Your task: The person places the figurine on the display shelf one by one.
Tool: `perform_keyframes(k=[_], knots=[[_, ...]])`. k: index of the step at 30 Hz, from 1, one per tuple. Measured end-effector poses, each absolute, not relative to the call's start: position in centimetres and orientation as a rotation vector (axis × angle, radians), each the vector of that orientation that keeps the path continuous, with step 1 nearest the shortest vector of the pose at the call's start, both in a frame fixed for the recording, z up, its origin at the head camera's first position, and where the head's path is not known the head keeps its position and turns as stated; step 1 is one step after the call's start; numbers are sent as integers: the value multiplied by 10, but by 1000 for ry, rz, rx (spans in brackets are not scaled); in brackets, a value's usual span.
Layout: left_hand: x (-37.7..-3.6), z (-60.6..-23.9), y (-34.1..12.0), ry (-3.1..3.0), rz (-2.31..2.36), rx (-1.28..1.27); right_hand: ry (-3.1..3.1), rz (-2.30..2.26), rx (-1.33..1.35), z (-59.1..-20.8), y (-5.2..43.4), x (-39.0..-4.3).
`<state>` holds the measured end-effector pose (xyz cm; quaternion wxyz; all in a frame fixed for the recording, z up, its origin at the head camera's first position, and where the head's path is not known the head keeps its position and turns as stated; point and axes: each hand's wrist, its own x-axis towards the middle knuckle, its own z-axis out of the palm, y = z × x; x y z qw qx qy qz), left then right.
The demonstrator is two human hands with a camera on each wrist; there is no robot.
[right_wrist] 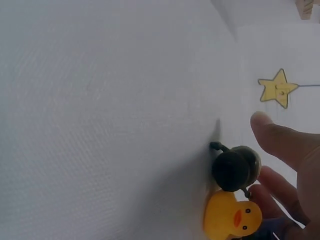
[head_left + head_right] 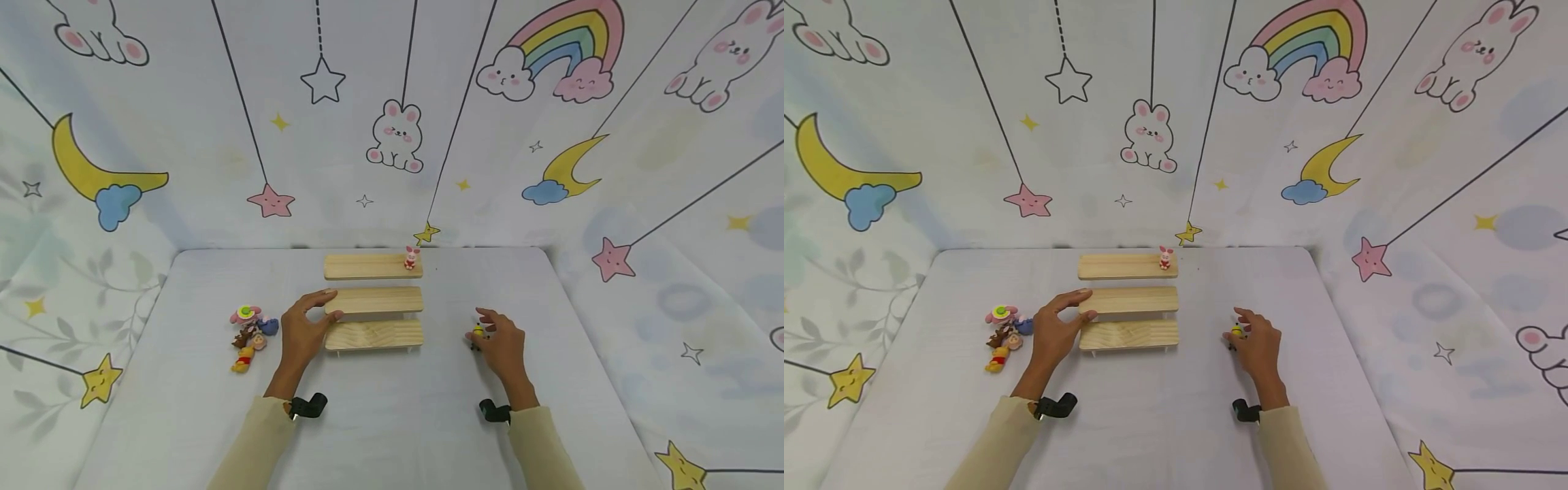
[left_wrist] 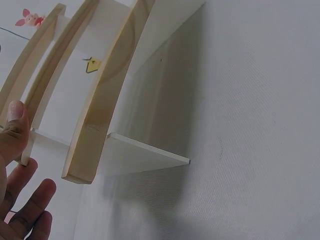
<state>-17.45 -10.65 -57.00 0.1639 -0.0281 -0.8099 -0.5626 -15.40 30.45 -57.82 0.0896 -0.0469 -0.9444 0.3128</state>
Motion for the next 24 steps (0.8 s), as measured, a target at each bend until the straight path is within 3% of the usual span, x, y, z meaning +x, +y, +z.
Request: perform_keyframes(k=[24], knots=[[-174, -570, -106, -2351, -1605, -41, -2762, 816, -17, -589, 301, -159]])
